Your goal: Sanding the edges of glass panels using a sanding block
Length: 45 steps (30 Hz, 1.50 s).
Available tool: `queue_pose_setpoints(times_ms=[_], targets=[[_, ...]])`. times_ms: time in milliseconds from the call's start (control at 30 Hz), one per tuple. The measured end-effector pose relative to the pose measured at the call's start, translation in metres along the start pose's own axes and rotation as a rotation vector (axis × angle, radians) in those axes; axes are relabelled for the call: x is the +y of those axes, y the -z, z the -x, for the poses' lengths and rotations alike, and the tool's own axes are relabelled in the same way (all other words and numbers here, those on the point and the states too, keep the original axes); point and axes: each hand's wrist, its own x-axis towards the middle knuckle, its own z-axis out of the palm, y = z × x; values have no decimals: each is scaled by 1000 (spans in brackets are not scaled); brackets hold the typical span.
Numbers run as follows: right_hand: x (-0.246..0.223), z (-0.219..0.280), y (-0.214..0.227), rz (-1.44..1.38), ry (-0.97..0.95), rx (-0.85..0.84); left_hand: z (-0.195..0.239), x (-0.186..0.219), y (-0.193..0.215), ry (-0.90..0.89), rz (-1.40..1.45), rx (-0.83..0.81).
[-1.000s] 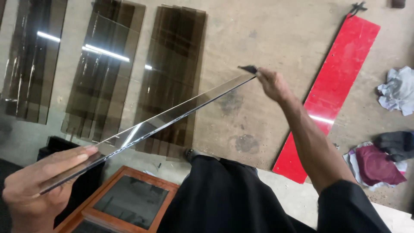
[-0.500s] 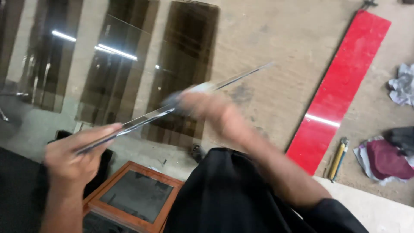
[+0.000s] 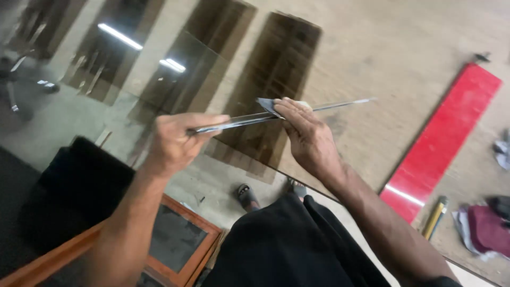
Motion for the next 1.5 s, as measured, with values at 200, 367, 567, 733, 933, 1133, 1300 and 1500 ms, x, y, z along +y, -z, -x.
queue_pose_setpoints(times_ms=[200, 367, 567, 733, 933, 1133, 1300, 1500], targets=[[-55, -24, -18, 41, 359, -45, 24, -62, 12, -58, -129, -200], [-4, -4, 14, 65, 58, -83, -7, -15, 9, -180, -6, -217], [23, 6, 30, -480, 3, -20, -14, -30, 9, -219, 15, -290], [295, 109, 88, 249, -276, 163, -21, -8, 5, -229, -122, -282], [346, 126, 106, 359, -216, 63, -50, 22, -3, -96, -184, -350], [396, 120, 156, 583, -656, 171, -26, -1, -6, 191, -247, -103], [414, 71, 104, 264, -468, 546, -40, 16, -35, 454, -46, 131], [204, -31, 26, -91, -224, 315, -34, 12, -38, 506, -56, 224]])
